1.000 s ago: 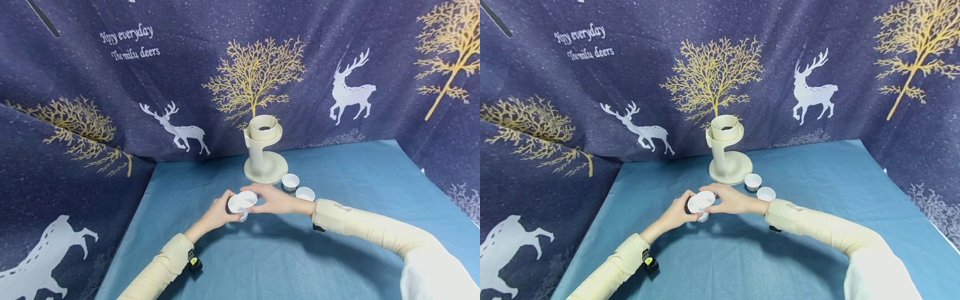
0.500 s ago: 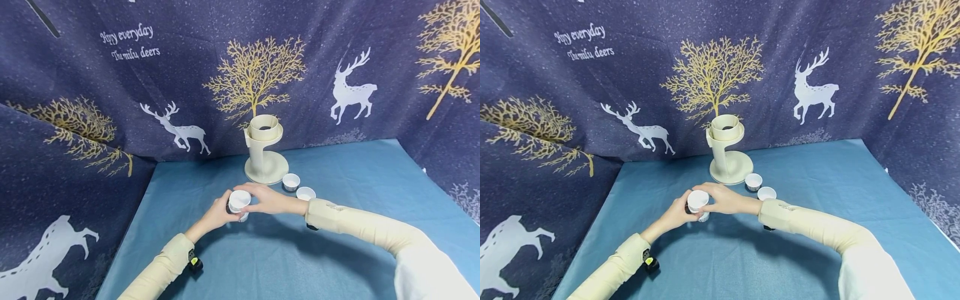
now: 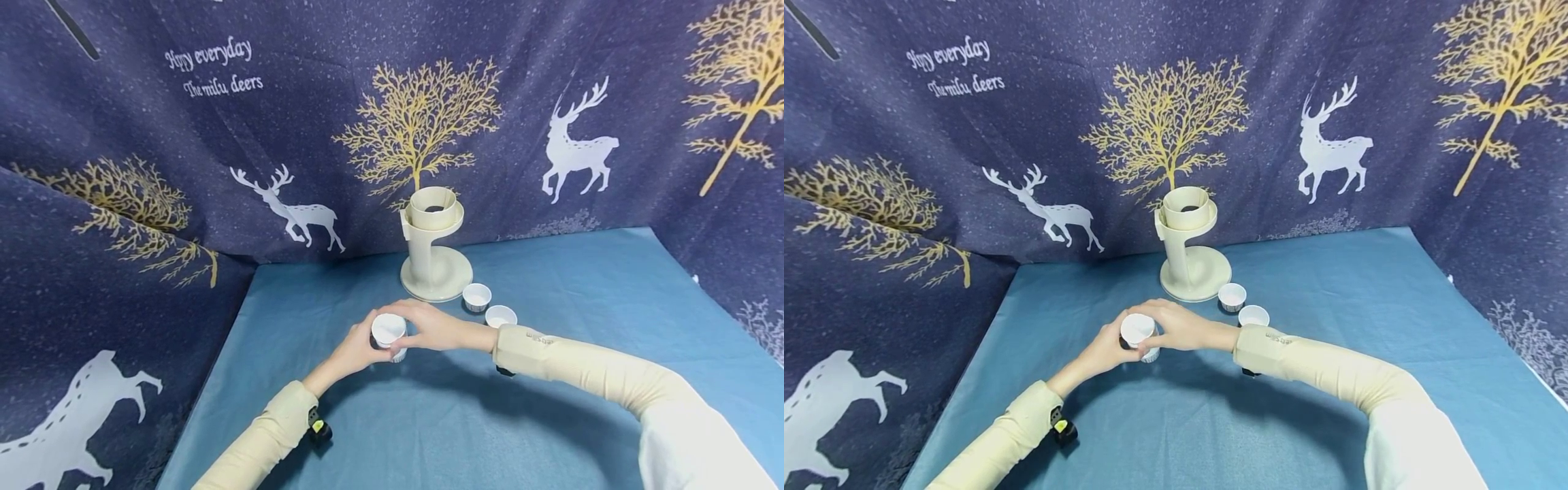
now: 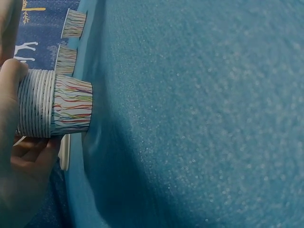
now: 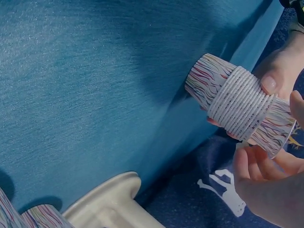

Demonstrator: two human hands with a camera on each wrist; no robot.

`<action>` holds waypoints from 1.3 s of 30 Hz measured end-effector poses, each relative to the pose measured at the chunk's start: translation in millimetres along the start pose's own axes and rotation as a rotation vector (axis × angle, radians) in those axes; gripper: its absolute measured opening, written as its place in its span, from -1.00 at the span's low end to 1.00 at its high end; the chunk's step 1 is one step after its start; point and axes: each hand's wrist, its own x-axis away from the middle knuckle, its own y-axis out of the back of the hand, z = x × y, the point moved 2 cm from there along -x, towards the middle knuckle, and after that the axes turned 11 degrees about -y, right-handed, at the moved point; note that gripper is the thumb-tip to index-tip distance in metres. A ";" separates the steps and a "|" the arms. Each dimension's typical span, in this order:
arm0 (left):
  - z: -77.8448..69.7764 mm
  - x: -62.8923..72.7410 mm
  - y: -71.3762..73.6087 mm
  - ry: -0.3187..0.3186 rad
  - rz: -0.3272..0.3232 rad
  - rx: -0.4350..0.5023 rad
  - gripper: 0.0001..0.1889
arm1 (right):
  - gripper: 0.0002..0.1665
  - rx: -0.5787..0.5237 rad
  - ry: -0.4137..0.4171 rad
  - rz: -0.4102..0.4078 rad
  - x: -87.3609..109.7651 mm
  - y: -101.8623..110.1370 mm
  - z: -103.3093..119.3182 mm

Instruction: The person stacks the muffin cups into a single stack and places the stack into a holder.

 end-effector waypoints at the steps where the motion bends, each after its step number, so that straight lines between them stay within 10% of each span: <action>1: -0.1 -0.2 0.1 -0.002 0.001 -0.002 -0.32 | -0.22 0.004 -0.006 0.001 -0.3 -0.2 0.1; 39: -6.6 -0.2 -0.3 -0.037 0.010 0.061 -0.55 | -0.34 0.050 -0.113 0.098 6.5 -4.8 -4.0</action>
